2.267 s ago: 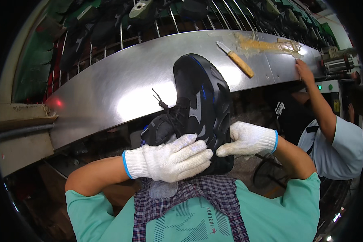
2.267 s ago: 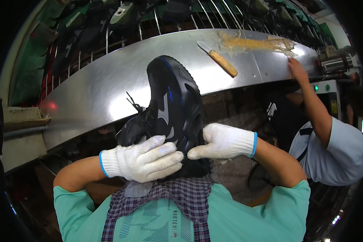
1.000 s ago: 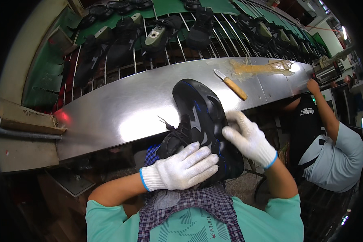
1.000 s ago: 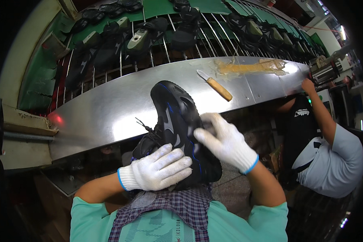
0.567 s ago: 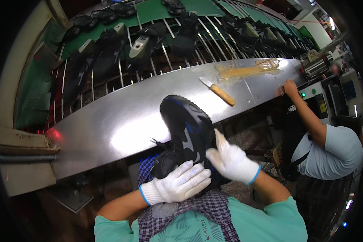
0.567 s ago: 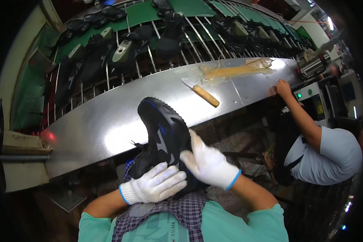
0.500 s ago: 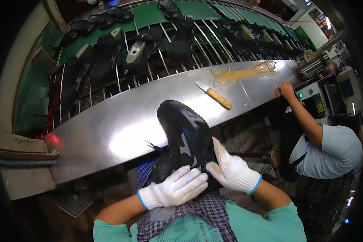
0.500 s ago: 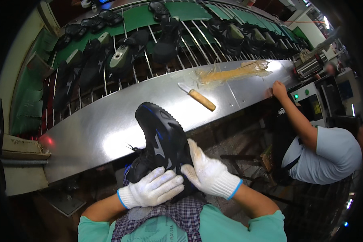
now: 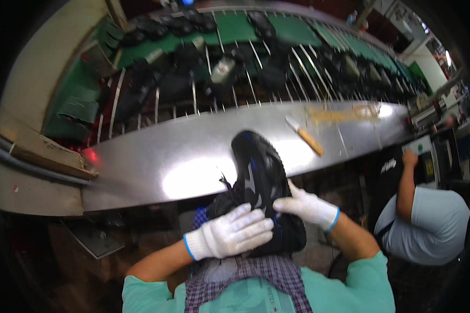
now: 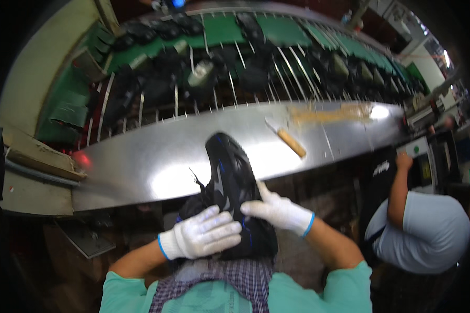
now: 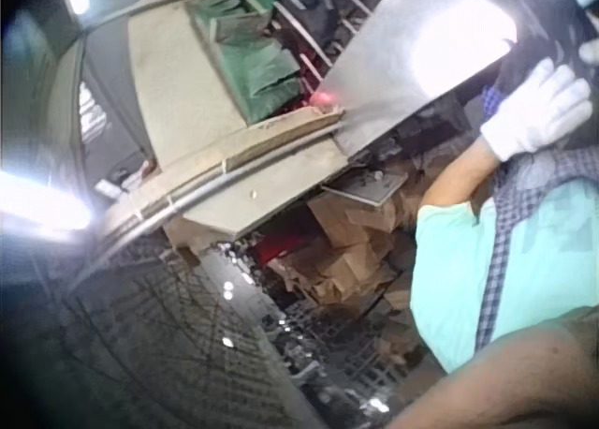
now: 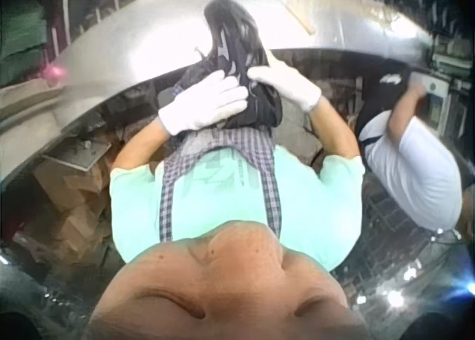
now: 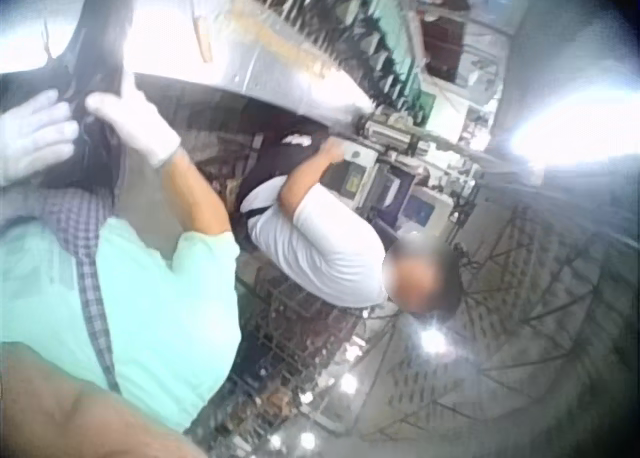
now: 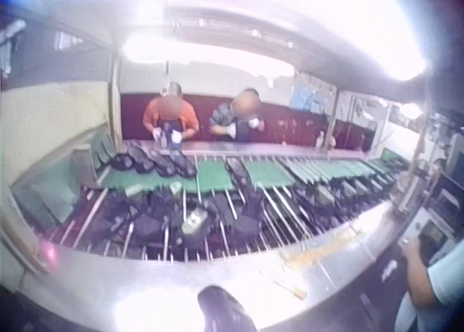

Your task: The person picks up shoes from a conveyor belt, wipes the exterior of the shoes, applies a small amount of substance with their finger to the shoe surface, and uses a handheld tool to press or smooth the shoe upper.

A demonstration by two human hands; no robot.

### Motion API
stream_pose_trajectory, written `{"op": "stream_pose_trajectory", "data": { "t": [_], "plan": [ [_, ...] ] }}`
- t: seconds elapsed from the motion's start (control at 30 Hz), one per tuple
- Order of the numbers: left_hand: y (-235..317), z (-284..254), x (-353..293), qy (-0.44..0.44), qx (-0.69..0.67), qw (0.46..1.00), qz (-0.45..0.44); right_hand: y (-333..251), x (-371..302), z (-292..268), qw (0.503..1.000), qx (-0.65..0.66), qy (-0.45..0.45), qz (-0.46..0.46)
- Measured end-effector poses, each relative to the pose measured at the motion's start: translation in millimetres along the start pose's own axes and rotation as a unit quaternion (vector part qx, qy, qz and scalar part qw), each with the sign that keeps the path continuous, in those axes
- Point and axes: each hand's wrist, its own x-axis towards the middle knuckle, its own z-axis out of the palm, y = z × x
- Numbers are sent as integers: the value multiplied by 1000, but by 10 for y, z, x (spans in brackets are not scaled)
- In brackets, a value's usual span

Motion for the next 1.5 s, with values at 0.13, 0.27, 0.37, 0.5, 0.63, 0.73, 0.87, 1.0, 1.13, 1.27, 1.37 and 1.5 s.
{"op": "stream_pose_trajectory", "data": {
  "t": [0.13, 0.27, 0.37, 0.5, 0.63, 0.73, 0.87, 1.0, 1.13, 1.27, 1.37, 1.5],
  "plan": [
    [-66, -267, 194, -20, 13, 1000, 11, -3, -53, 187, 975, 205, 37, -73],
    [-119, -626, 432, 32, 30, 998, -50, 71, -116, -2, 891, 441, 84, -76],
    [-205, -775, 250, 129, 3, 979, -159, -593, -205, -127, 883, 380, 200, -189],
    [-537, -830, -370, 208, 10, 932, -296, -1309, -72, -1479, 880, 247, 215, -343],
    [-800, -1012, -1095, 298, -13, 818, -491, -2164, 56, -2636, 808, -58, 547, -212],
    [-1013, -1053, -1715, 367, -10, 748, -553, -2748, -27, -2614, 779, -56, 520, -347],
    [-1141, -1095, -2063, 360, 63, 714, -597, -3453, -144, -1980, 624, -248, 562, -484],
    [-1240, -1069, -1928, 311, 104, 731, -598, -3837, -426, -1596, 551, -330, 523, -560],
    [-1296, -1019, -2001, 312, 90, 733, -597, -4112, -673, -1307, 510, -326, 507, -614],
    [-1320, -972, -1867, 313, 79, 752, -575, -4023, -595, -1246, 480, -368, 577, -549],
    [-1094, -1209, -1758, 290, 145, 752, -573, -3981, -154, -816, 525, -425, 563, -477],
    [-1116, -1239, -1751, 292, 153, 748, -576, -4123, 492, -637, 573, -489, 474, -457]
  ]
}}
